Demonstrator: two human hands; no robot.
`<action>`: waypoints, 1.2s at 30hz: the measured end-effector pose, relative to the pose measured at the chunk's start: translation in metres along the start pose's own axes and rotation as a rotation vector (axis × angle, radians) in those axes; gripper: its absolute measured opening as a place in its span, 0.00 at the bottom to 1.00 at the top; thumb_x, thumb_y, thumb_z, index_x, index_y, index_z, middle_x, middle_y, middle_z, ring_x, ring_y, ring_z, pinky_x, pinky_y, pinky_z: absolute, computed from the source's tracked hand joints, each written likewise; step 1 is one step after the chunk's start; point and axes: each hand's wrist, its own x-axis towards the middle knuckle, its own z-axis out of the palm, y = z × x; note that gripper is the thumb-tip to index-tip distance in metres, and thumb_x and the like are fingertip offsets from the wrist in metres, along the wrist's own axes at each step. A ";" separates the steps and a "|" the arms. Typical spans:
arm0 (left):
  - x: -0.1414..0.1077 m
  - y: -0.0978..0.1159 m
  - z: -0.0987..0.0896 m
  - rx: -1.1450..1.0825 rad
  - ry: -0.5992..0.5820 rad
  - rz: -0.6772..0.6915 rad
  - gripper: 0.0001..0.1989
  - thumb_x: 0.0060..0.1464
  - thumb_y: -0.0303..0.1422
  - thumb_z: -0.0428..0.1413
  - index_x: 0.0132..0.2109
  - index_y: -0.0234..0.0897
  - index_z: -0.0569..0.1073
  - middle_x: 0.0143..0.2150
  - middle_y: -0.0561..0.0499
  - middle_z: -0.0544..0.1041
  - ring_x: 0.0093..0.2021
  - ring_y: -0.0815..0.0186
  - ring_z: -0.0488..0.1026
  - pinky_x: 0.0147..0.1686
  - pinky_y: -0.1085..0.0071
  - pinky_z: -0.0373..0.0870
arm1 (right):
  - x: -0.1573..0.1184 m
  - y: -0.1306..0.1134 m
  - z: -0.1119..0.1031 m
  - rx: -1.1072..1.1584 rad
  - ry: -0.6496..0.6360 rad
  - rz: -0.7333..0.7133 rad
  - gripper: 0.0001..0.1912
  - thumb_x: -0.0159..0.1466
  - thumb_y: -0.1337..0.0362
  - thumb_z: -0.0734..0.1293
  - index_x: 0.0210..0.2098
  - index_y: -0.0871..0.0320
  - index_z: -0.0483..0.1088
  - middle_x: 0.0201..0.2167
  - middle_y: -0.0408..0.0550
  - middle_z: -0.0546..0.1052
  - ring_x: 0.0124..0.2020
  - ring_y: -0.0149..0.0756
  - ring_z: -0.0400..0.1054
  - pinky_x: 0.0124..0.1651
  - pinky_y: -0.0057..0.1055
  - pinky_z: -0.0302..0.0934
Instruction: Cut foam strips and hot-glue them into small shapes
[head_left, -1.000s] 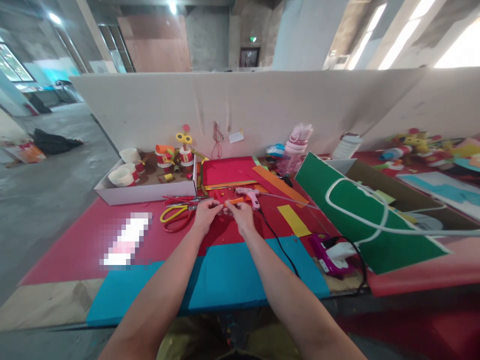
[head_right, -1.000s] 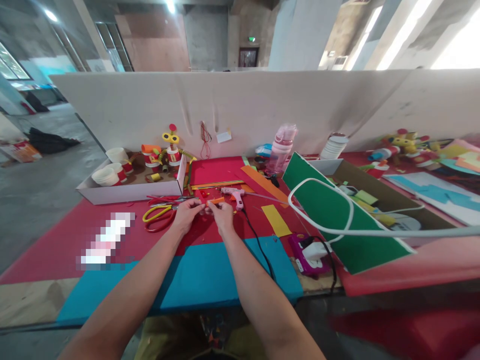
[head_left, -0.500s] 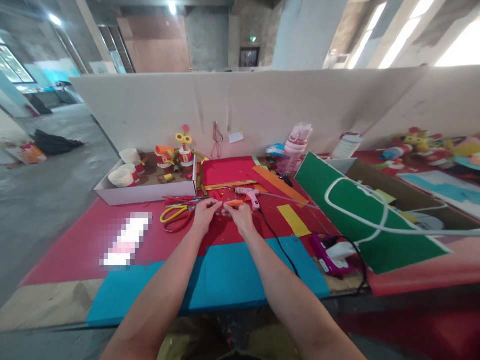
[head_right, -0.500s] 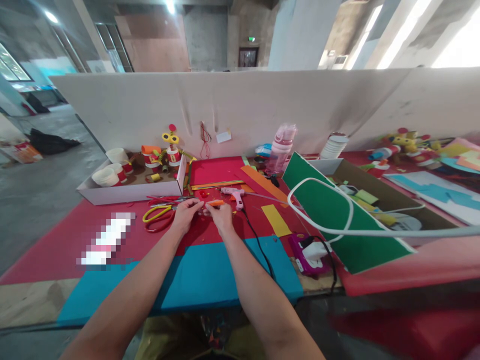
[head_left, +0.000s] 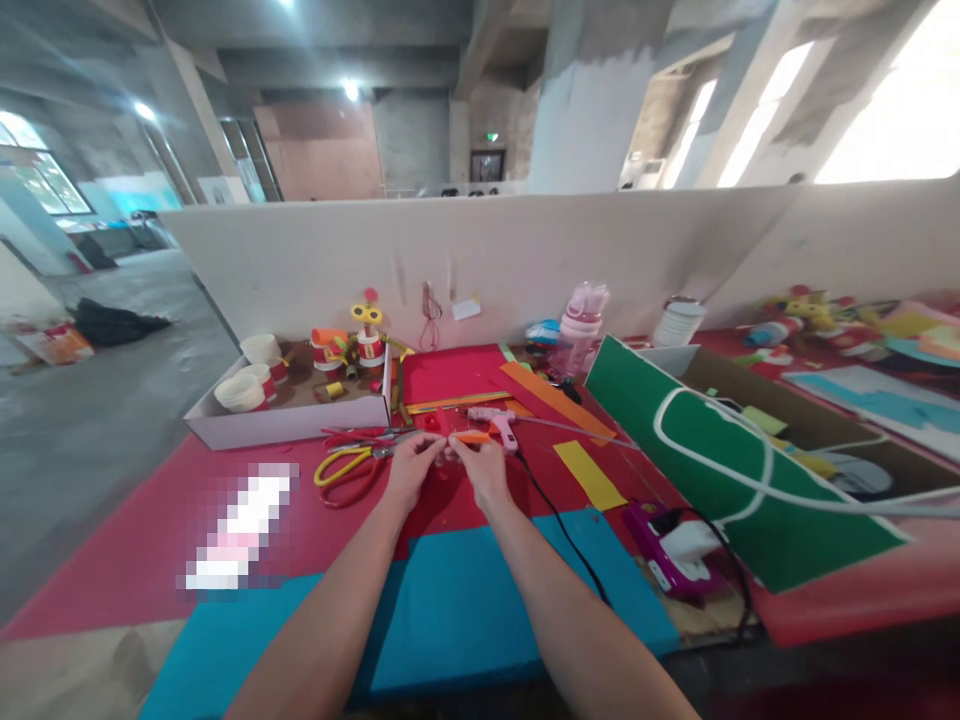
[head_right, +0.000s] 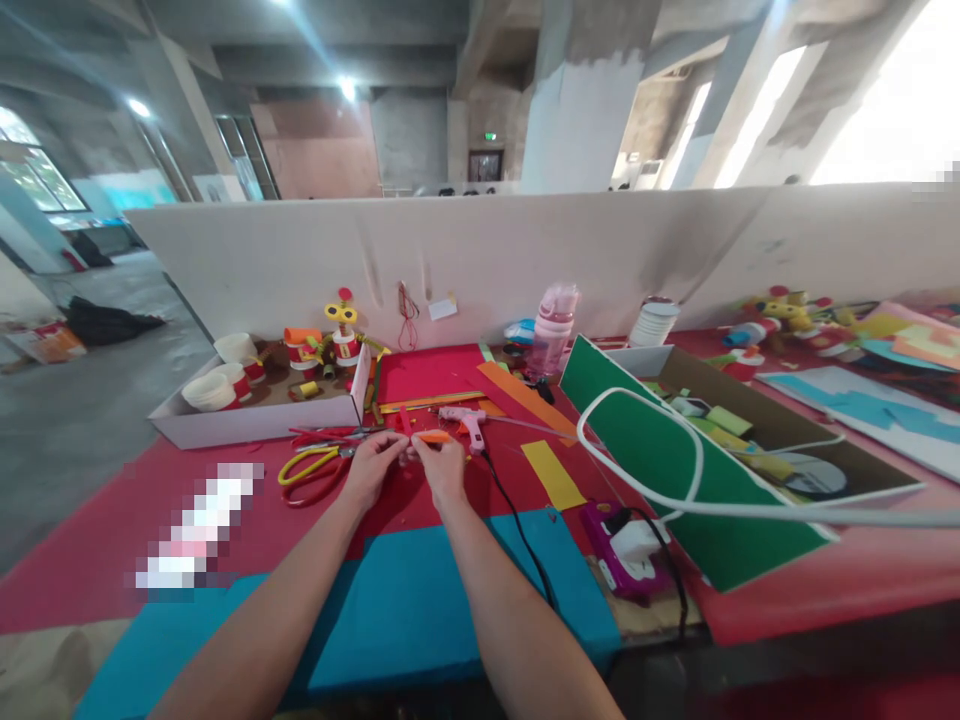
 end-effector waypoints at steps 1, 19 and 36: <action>0.000 -0.001 0.000 -0.005 0.010 -0.001 0.14 0.44 0.41 0.62 0.31 0.33 0.77 0.24 0.52 0.74 0.24 0.71 0.66 0.27 0.75 0.62 | 0.000 0.000 0.000 -0.001 0.000 -0.009 0.10 0.47 0.60 0.72 0.25 0.60 0.75 0.19 0.43 0.76 0.23 0.35 0.71 0.33 0.34 0.69; -0.005 0.001 0.006 -0.202 0.124 -0.003 0.15 0.37 0.39 0.66 0.32 0.34 0.75 0.23 0.54 0.74 0.22 0.71 0.68 0.24 0.75 0.63 | -0.001 0.005 0.000 0.068 -0.084 0.015 0.13 0.42 0.60 0.74 0.25 0.60 0.73 0.20 0.43 0.76 0.24 0.36 0.72 0.34 0.35 0.70; -0.004 -0.003 0.006 -0.180 0.163 0.025 0.16 0.40 0.41 0.65 0.32 0.35 0.73 0.22 0.56 0.73 0.21 0.72 0.67 0.23 0.75 0.63 | 0.002 0.010 0.004 0.138 -0.060 0.028 0.12 0.42 0.61 0.74 0.24 0.60 0.73 0.19 0.42 0.76 0.23 0.35 0.71 0.34 0.36 0.70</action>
